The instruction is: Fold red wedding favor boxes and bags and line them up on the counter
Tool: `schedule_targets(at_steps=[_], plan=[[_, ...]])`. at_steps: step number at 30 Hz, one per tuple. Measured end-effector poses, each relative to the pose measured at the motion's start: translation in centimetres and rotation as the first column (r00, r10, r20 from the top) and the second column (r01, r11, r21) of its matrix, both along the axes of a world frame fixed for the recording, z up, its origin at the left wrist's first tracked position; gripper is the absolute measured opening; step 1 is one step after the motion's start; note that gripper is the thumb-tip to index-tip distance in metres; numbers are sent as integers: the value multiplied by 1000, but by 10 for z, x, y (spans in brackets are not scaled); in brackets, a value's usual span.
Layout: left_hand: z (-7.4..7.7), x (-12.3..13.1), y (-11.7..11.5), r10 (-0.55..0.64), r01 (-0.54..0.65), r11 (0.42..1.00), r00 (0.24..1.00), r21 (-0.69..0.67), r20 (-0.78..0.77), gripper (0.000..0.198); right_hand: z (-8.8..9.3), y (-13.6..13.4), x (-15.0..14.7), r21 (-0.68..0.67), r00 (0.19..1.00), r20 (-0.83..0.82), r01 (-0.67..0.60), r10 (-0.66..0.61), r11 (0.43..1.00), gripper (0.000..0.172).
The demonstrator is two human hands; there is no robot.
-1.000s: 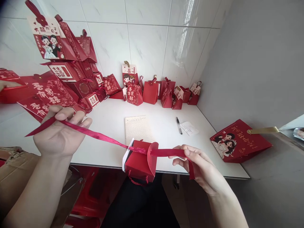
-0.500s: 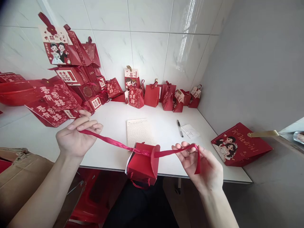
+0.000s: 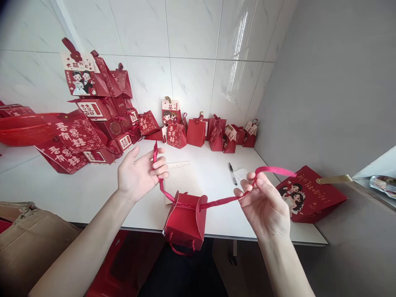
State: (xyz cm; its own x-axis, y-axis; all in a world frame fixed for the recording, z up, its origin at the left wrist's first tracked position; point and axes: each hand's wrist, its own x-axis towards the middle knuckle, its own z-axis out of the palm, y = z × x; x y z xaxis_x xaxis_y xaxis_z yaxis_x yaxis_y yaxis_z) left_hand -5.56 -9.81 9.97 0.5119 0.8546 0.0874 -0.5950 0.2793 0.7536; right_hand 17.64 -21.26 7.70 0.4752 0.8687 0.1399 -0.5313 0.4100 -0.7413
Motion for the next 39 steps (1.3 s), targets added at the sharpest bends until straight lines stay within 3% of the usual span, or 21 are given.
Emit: schedule_targets(at_steps=[5, 10, 14, 18, 22, 27, 32, 39], plan=[[-1, 13, 6, 13, -12, 999, 999, 43, -41, 13, 20, 11, -10, -15, 982, 184, -49, 51, 999, 20], [19, 19, 7, -50, 52, 992, 999, 112, -16, 24, 32, 27, -23, 101, 940, 316, -167, 127, 981, 18], [32, 22, 8, -12, 18, 974, 1000, 226, -28, 17, 39, 39, -32, 132, 900, 389, -264, 195, 955, 18], [37, 27, 12, -16, 31, 940, 999, 340, -47, 11, 43, 51, -39, 95, 862, 431, -337, 267, 937, 29], [38, 31, 15, -68, 71, 912, 997, 404, -21, 19, 50, 71, -36, 98, 828, 462, -403, 318, 910, 18], [42, 40, 24, -86, 86, 898, 996, 431, -19, 20, 62, 101, -21, 147, 798, 507, -451, 324, 881, 21], [42, 62, 42, -66, 46, 907, 997, 418, 34, 24, 58, 123, -17, 133, 759, 559, -478, 333, 868, 27], [43, 85, 64, -51, 9, 916, 994, 402, 94, 20, 57, 131, -8, 215, 735, 602, -525, 312, 824, 15]])
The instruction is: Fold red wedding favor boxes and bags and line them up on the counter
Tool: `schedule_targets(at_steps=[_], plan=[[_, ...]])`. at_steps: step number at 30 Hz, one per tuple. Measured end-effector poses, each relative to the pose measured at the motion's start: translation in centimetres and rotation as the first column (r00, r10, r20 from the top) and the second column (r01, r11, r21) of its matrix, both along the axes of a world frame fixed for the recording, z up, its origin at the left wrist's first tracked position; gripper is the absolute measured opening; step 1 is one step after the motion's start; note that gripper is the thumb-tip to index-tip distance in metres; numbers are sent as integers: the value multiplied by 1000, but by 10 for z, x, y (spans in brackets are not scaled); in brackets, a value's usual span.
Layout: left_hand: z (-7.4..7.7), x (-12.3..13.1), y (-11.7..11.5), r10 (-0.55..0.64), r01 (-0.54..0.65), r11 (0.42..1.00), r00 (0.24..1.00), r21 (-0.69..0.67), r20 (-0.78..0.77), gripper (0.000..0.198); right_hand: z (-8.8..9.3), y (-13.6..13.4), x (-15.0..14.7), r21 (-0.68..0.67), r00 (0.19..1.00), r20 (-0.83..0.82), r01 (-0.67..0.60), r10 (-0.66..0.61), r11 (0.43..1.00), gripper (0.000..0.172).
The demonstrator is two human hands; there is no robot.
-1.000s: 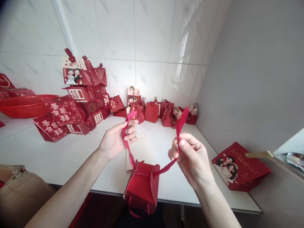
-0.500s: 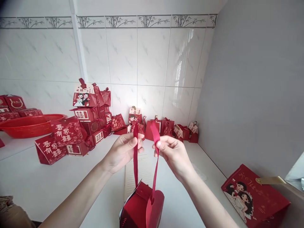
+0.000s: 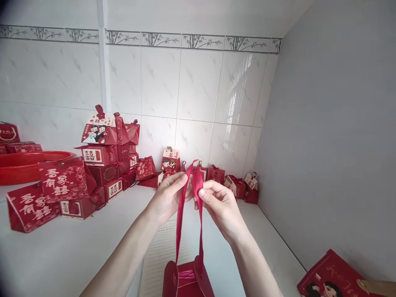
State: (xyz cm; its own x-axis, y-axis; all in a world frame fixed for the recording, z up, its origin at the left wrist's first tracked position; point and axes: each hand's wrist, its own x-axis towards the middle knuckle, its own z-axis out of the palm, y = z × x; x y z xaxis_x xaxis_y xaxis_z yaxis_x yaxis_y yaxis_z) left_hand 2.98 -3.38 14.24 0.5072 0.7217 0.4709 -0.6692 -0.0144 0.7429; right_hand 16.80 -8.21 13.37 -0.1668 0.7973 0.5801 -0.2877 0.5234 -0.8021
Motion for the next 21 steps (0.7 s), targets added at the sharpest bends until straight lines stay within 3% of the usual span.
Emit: schedule_targets(at_steps=[3, 9, 15, 21], plan=[[4, 5, 0, 50, -50, 999, 999, 9, -1, 20, 5, -5, 9, 55, 999, 40, 30, -32, 998, 14], [1, 14, -7, 146, -113, 980, 966, 161, -213, 18, 9, -11, 13, 61, 982, 64, 173, -177, 983, 5], [-2, 14, -14, 130, -99, 983, 970, 157, -204, 13, 10, -14, 10, 19, 964, 24, 264, -264, 964, 14], [9, 3, -27, 160, -88, 967, 939, 237, -306, 7, 12, -21, 6, -23, 985, 9, 170, -170, 985, 31]])
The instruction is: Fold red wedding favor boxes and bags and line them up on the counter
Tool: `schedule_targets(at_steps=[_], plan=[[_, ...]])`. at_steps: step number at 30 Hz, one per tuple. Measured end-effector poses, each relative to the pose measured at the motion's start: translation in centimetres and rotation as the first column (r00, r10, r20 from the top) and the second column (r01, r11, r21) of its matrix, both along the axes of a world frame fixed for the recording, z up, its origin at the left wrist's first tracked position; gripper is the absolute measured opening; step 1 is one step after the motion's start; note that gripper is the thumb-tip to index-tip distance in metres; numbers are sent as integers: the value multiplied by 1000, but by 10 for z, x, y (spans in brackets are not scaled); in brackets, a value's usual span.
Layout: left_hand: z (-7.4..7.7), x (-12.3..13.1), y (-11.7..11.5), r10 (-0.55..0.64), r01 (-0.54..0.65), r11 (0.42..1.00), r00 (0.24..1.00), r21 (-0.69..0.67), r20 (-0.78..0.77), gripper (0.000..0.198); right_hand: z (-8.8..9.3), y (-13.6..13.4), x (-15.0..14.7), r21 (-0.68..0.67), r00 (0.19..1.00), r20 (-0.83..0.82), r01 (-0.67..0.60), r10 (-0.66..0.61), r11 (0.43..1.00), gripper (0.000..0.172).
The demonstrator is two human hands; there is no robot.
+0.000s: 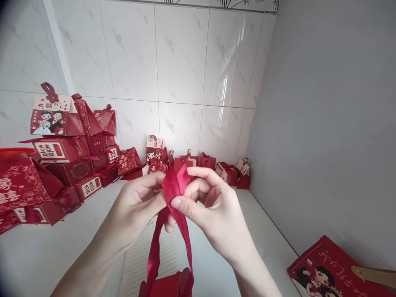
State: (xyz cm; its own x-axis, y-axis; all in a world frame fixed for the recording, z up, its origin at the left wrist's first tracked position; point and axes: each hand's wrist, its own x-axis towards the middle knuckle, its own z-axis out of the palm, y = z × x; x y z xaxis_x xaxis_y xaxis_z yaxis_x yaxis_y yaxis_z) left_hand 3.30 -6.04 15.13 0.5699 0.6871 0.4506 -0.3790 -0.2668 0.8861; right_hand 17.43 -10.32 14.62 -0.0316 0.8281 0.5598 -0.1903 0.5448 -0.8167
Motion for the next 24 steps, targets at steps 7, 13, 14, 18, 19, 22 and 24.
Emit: schedule_targets(at_steps=[7, 13, 14, 18, 19, 22, 24], plan=[[6, -8, -13, -120, 119, 993, 992, -15, -47, 24, 3, -9, 3, 1, 993, 119, 25, -25, 1000, 12], [6, -2, -11, 116, -112, 991, 991, 70, -64, 20, -6, -4, -3, 291, 861, 156, 428, -483, 856, 8], [5, -1, -9, 117, -114, 991, 992, 67, -54, 22, -8, -2, -5, 366, 818, 130, 486, -561, 794, 11], [-1, -1, 0, 94, -93, 994, 995, 62, -19, 25, -12, -1, -8, 469, 785, 98, 506, -612, 724, 21], [-2, -2, 2, 115, -114, 992, 993, 60, -9, 25, -11, -2, -7, 463, 800, 105, 486, -590, 741, 22], [-5, -2, 6, 187, -185, 980, 982, 77, -24, 24, -9, -5, -4, 509, 821, 155, 411, -550, 756, 24], [-5, -2, 7, 218, -211, 971, 975, 113, -51, 27, -8, -7, -1, 599, 793, 238, 335, -561, 727, 25]])
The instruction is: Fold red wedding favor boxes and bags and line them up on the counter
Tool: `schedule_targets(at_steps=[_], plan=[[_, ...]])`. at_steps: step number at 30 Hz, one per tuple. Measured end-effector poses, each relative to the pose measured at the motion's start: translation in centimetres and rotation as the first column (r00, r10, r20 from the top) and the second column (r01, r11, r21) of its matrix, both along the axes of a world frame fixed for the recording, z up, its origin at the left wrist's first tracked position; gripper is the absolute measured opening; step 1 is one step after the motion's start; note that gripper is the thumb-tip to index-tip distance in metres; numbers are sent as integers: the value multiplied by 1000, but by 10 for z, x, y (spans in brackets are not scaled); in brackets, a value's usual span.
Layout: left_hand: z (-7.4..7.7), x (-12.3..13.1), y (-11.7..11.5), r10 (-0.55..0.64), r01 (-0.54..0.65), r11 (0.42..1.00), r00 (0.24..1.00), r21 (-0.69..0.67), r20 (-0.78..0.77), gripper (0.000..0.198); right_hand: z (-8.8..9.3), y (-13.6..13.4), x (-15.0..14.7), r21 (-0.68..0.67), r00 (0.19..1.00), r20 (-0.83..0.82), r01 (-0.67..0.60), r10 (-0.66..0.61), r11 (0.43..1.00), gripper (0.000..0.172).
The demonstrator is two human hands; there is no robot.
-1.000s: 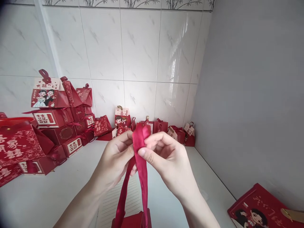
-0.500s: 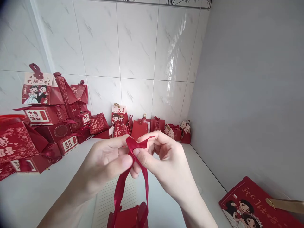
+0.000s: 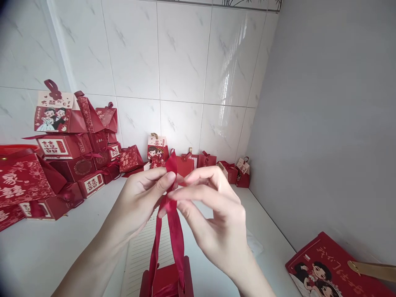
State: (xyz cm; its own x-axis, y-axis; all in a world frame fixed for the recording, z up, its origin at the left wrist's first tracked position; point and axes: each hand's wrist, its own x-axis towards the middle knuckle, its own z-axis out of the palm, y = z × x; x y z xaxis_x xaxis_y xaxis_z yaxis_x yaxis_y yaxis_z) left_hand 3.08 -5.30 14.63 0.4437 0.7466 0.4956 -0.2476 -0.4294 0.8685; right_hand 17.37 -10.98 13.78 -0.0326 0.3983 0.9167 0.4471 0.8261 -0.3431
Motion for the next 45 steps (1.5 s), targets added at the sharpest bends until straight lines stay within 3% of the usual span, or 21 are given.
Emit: schedule_targets(at_steps=[3, 6, 12, 16, 19, 27, 31, 34, 37, 40, 43, 45], plan=[[2, -1, 1, 44, -43, 999, 999, 29, -11, 29, 1, -2, 4, 52, 972, 236, 8, -20, 999, 26], [5, -3, 0, 90, -90, 995, 996, 42, -11, 28, 2, -4, 4, 30, 945, 325, 22, -31, 999, 21], [9, -6, -5, 91, -85, 982, 995, 166, -33, 23, 1, -3, -4, -46, 964, 241, 123, -109, 991, 8], [10, -7, -7, 86, -80, 974, 996, 213, -23, 20, -3, -3, -4, -270, 1000, 20, 21, -16, 963, 17], [10, -8, -9, 105, -90, 967, 993, 239, -51, 22, -2, -7, -1, -398, 1000, 9, -5, 10, 917, 25], [7, -3, -11, 175, -158, 949, 984, 273, -38, 20, 4, -15, 0, -196, 925, 287, 310, -247, 930, 7], [4, 4, -12, 182, -160, 935, 982, 316, -42, 15, 1, -15, -7, -124, 839, 310, 502, -447, 856, 11], [2, 4, -15, 218, -183, 903, 975, 390, -48, 11, 0, -17, -12, -209, 791, 369, 582, -488, 786, 5], [4, 1, -17, 268, -194, 838, 960, 509, -76, 8, -6, -25, -14, -414, 866, 351, 484, -356, 771, 20], [2, 1, -20, 298, -165, 799, 944, 579, -142, 6, -20, -38, -16, -581, 979, 37, 185, -202, 792, 35], [-4, 7, -27, 301, -178, 814, 943, 552, -139, 6, -32, -52, -19, -622, 952, -286, -97, -111, 777, 35], [-8, 12, -34, 305, -220, 828, 948, 516, -85, 2, -33, -61, -18, -628, 912, -399, -196, -96, 753, 29]])
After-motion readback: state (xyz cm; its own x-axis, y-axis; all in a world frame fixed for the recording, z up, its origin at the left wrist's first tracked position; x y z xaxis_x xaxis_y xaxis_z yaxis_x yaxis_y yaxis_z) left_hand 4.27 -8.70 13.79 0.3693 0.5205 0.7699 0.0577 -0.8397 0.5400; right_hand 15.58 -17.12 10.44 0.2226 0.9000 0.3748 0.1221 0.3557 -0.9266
